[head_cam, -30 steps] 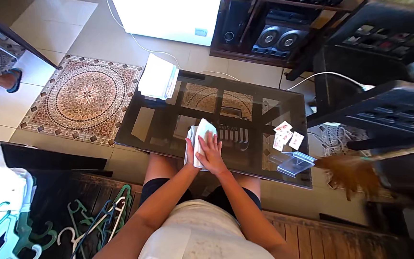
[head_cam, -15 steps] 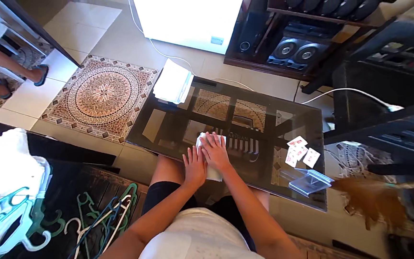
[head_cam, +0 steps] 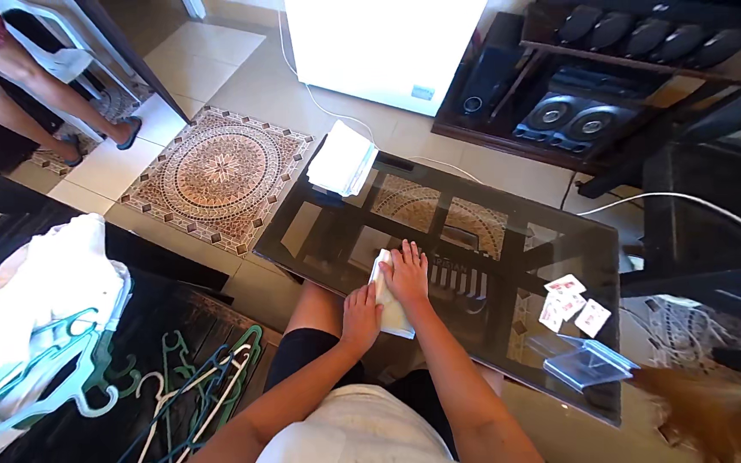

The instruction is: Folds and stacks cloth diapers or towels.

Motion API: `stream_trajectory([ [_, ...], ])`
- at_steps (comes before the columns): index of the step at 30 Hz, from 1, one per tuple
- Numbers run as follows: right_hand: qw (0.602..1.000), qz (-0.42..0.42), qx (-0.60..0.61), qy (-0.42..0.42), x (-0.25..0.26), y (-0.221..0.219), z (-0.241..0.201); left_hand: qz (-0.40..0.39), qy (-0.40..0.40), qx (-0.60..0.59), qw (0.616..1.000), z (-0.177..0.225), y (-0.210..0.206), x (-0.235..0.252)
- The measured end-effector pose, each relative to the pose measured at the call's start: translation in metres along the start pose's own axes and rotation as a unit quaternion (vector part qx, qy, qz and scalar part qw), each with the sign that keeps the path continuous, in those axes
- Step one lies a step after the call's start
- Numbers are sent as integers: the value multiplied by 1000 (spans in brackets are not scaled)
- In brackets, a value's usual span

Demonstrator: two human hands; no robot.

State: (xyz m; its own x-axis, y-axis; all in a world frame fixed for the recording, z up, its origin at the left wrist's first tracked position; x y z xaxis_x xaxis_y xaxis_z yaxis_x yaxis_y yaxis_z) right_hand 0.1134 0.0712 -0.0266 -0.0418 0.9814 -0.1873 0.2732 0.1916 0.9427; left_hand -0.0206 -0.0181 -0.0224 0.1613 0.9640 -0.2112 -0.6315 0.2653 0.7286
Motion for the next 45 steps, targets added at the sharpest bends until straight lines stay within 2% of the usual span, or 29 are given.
stream_trajectory([
  [2, 999, 19, 22, -43, -9, -3, 0, 75, 82, -175, 978, -13, 2, -10],
  [3, 996, 35, 34, -74, -14, -4, 0, 84, 146, -270, 948, -19, 3, -14],
  [5, 989, 59, 48, -126, -24, -4, -3, 50, 274, -449, 849, -25, 3, -23],
  [7, 984, 53, 56, -158, -30, -4, -8, -17, 339, -560, 755, -23, -2, -33],
  [9, 982, 34, 65, -175, -30, -2, -10, -72, 338, -600, 722, -20, -6, -34],
  [12, 974, 30, 149, -170, -31, 13, -1, -92, 335, -605, 717, -11, 1, -31],
  [14, 956, 111, 220, -160, -34, 18, 23, -71, 318, -608, 724, 1, 16, -29],
  [17, 953, 219, 161, -136, -37, 6, 68, -41, 198, -591, 781, 22, 49, -15],
  [20, 968, 219, 77, -94, -39, -9, 74, 3, 106, -544, 832, 44, 99, 24],
  [22, 971, 219, 47, -83, -41, -15, 69, 58, 72, -533, 841, 56, 127, 55],
  [25, 968, 215, 49, -117, -36, -9, 70, 167, -28, -564, 808, 70, 165, 111],
  [28, 968, 205, 61, -132, -34, -10, 68, 251, -82, -608, 749, 68, 189, 172],
  [30, 967, 198, 66, -143, -33, -11, 69, 268, -26, -635, 724, 53, 187, 216],
  [34, 965, 192, 80, -160, -33, -12, 68, 287, 179, -608, 719, -10, 153, 285],
  [35, 964, 198, 80, -157, -34, -13, 68, 291, 196, -604, 715, -20, 144, 289],
  [37, 965, 193, 88, -153, -35, -13, 68, 309, 151, -625, 701, -19, 135, 288],
  [39, 966, 192, 90, -150, -35, -13, 68, 332, 80, -677, 652, -10, 132, 284],
  [41, 964, 210, 84, -140, -35, -14, 68, 341, 43, -721, 602, -8, 129, 281],
  [43, 965, 209, 79, -138, -35, -13, 69, 348, 41, -722, 597, -15, 124, 284],
  [45, 967, 199, 74, -144, -36, -14, 69, 358, 53, -700, 616, -25, 118, 287],
])
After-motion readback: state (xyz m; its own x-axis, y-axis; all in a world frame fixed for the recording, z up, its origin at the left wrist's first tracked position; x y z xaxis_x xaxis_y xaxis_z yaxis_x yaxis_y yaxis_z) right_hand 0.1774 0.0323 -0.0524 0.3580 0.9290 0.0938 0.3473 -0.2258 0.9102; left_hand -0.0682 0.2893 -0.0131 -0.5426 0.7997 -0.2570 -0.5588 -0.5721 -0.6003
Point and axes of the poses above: each hand's wrist, its own x-axis towards the middle knuckle, its own y-axis out of the back of the hand, z = x × y, the point moved 2 cm from there along x, towards the middle knuckle, and after that the axes turned 1 degree about -x, right-handed, at the moved point
